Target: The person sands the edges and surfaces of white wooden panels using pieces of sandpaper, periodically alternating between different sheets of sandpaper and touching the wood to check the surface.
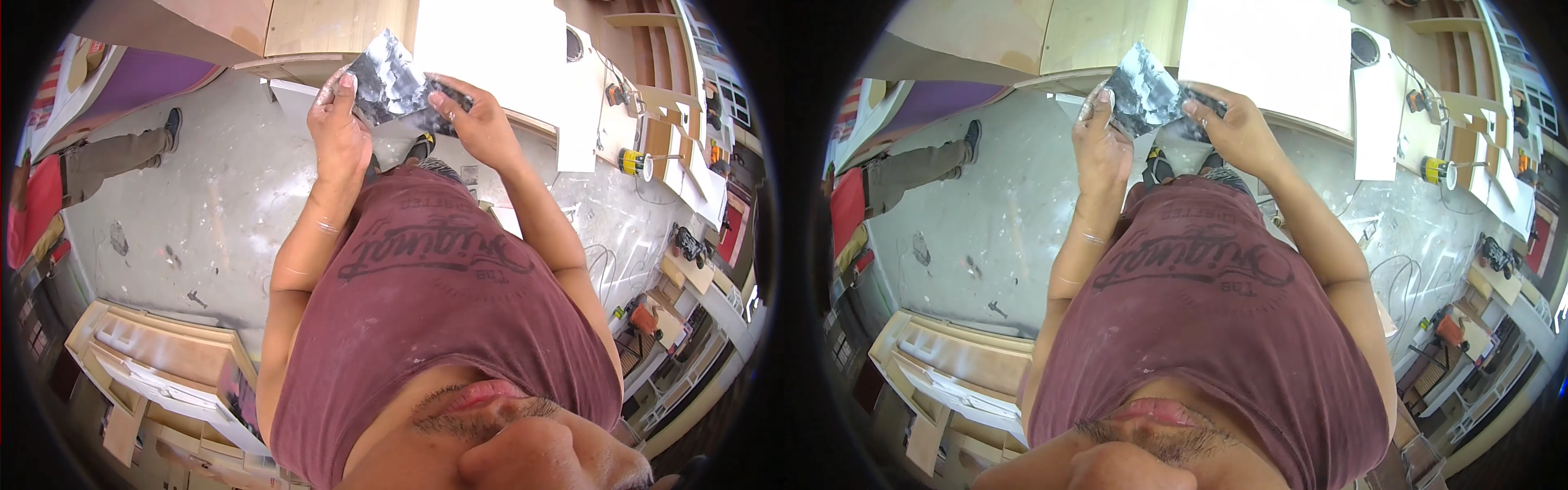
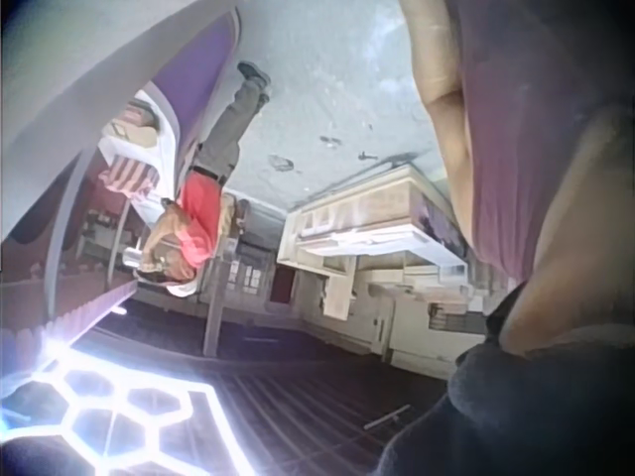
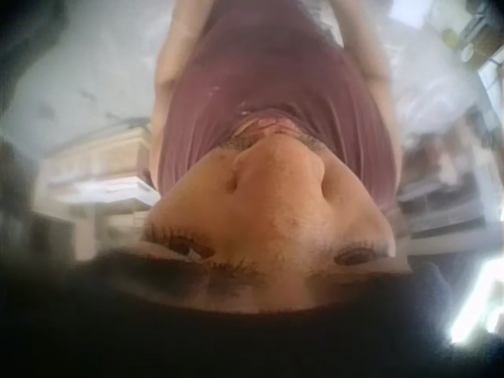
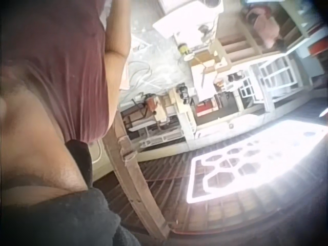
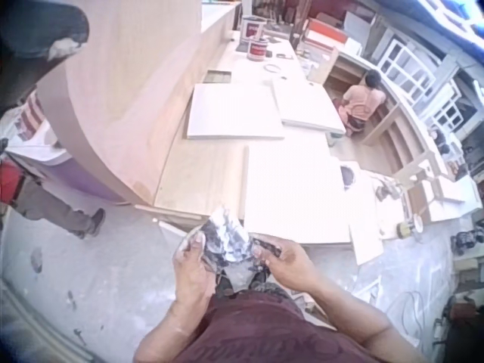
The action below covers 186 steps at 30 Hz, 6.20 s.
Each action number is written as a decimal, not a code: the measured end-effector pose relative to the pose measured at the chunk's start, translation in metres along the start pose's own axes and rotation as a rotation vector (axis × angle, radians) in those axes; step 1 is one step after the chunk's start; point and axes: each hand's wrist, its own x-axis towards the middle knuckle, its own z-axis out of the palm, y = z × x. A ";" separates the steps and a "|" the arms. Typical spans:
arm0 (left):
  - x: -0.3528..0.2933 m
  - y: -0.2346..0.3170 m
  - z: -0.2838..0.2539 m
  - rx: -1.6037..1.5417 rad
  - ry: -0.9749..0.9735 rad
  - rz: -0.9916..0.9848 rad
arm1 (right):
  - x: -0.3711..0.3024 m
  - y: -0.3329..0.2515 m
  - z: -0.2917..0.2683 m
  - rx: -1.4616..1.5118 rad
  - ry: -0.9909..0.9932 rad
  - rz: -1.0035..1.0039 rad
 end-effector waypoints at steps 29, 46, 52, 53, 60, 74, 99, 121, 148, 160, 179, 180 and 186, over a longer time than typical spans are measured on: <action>-0.024 0.004 -0.074 0.131 0.171 -0.053 | 0.132 -0.034 -0.048 -1.339 0.226 -0.413; -0.023 0.009 -0.080 0.117 0.175 -0.089 | 0.160 -0.035 -0.066 -1.295 0.329 -0.443; -0.026 0.006 -0.088 0.098 0.229 -0.047 | 0.092 -0.006 -0.024 -1.328 0.216 -0.512; -0.027 0.006 -0.088 0.098 0.222 -0.047 | 0.070 -0.010 -0.012 -1.294 0.156 -0.574; -0.022 0.009 -0.084 0.120 0.187 -0.046 | -0.002 -0.002 0.003 -1.263 0.052 -0.396; -0.028 0.007 -0.079 0.095 0.208 -0.075 | 0.014 -0.001 0.020 -1.315 0.120 -0.494; -0.019 0.021 -0.067 0.073 0.097 0.013 | 0.043 -0.027 -0.138 -0.662 0.489 -0.142; -0.017 0.023 -0.087 0.080 0.220 0.090 | 0.051 -0.005 -0.049 -1.227 0.251 -0.228; -0.065 -0.006 -0.016 0.364 0.057 0.110 | -0.005 0.019 0.004 0.120 0.114 -0.003; -0.141 -0.077 -0.025 0.180 0.480 0.179 | 0.041 -0.071 -0.072 -1.034 -0.272 -0.672; -0.190 -0.135 -0.035 -0.074 0.593 0.483 | 0.107 0.024 -0.071 -1.159 -0.351 -1.411; -0.190 -0.134 -0.034 -0.075 0.595 0.488 | 0.103 0.028 -0.072 -1.174 -0.338 -1.366; -0.189 -0.135 -0.034 -0.081 0.552 0.519 | 0.102 0.016 -0.075 -1.184 -0.351 -1.422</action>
